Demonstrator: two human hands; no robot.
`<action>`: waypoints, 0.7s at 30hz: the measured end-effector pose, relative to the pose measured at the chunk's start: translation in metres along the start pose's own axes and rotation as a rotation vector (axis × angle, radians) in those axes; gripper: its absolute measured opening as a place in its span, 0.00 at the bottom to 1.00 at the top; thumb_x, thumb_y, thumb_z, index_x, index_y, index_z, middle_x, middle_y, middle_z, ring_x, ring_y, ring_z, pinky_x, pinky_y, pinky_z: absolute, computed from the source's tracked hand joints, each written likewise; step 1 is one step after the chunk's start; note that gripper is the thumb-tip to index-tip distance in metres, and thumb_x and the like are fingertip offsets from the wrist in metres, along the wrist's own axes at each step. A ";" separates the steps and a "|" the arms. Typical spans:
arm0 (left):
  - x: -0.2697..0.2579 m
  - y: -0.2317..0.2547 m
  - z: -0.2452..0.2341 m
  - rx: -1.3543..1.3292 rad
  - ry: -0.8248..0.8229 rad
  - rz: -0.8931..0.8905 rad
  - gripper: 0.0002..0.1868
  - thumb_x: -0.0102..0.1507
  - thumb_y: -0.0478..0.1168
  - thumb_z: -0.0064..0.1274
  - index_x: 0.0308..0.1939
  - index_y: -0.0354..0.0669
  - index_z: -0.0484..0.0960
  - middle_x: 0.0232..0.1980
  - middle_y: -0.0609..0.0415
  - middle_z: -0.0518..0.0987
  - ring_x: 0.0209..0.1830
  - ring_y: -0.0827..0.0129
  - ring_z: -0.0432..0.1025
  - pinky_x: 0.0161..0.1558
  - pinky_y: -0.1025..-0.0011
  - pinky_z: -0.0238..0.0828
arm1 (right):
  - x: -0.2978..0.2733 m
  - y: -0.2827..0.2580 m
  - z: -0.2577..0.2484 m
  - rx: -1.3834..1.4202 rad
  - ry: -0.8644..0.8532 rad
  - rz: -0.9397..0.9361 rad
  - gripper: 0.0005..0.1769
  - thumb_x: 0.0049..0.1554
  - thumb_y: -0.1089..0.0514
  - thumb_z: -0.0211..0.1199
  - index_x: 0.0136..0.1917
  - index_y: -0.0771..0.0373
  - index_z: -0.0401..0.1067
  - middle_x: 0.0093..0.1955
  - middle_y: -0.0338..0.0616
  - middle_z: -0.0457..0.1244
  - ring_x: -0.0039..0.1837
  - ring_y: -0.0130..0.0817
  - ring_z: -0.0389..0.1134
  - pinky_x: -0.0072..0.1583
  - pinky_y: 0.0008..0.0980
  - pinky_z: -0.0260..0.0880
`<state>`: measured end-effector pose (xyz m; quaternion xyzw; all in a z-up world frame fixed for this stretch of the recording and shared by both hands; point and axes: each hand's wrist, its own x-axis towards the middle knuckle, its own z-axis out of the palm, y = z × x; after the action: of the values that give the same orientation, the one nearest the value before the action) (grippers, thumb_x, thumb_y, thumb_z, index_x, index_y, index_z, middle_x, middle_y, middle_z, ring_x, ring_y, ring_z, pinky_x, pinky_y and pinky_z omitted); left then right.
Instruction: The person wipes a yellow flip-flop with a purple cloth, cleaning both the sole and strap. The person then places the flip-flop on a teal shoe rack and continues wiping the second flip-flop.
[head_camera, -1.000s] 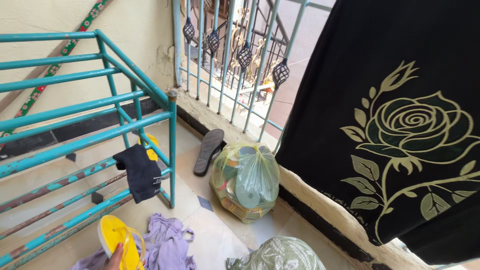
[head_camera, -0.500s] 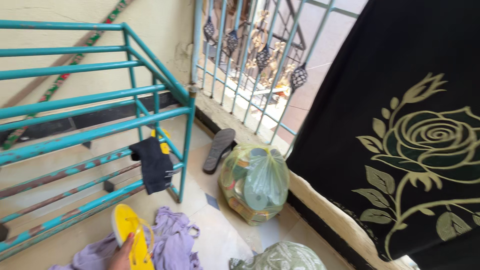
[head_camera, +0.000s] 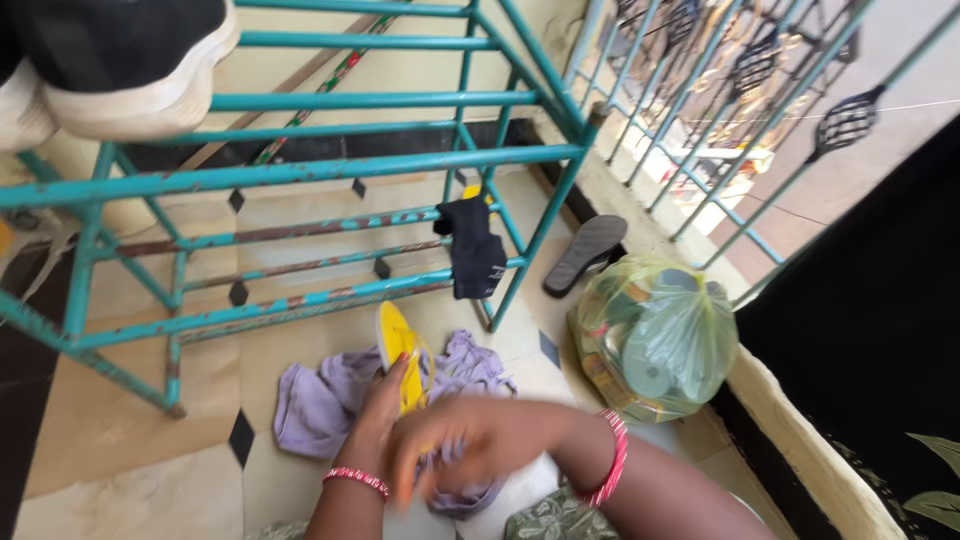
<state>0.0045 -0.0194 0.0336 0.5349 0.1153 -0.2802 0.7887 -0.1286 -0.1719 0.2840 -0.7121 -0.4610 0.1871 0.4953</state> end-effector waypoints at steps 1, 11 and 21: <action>-0.003 0.002 0.001 0.020 0.016 -0.007 0.30 0.63 0.58 0.54 0.62 0.42 0.74 0.50 0.50 0.82 0.40 0.61 0.78 0.40 0.58 0.78 | -0.007 0.019 -0.011 0.027 0.070 0.089 0.11 0.63 0.66 0.60 0.60 0.65 0.73 0.58 0.45 0.68 0.62 0.36 0.69 0.66 0.36 0.69; -0.019 0.009 0.004 0.108 0.083 -0.057 0.32 0.62 0.58 0.55 0.65 0.46 0.71 0.55 0.53 0.80 0.45 0.64 0.77 0.46 0.58 0.77 | -0.062 0.195 -0.007 -0.573 0.107 1.427 0.48 0.45 0.21 0.71 0.66 0.57 0.72 0.67 0.49 0.62 0.68 0.47 0.64 0.66 0.43 0.65; 0.005 0.001 -0.018 -0.062 0.173 0.045 0.29 0.64 0.57 0.55 0.63 0.44 0.77 0.53 0.53 0.81 0.42 0.64 0.75 0.44 0.62 0.74 | -0.057 0.205 0.029 -0.706 -0.476 1.293 0.41 0.38 0.30 0.74 0.59 0.54 0.79 0.60 0.42 0.70 0.63 0.41 0.71 0.62 0.40 0.70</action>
<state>0.0110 -0.0042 0.0247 0.5349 0.1797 -0.2115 0.7980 -0.0816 -0.2212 0.0805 -0.8961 -0.0801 0.4290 -0.0809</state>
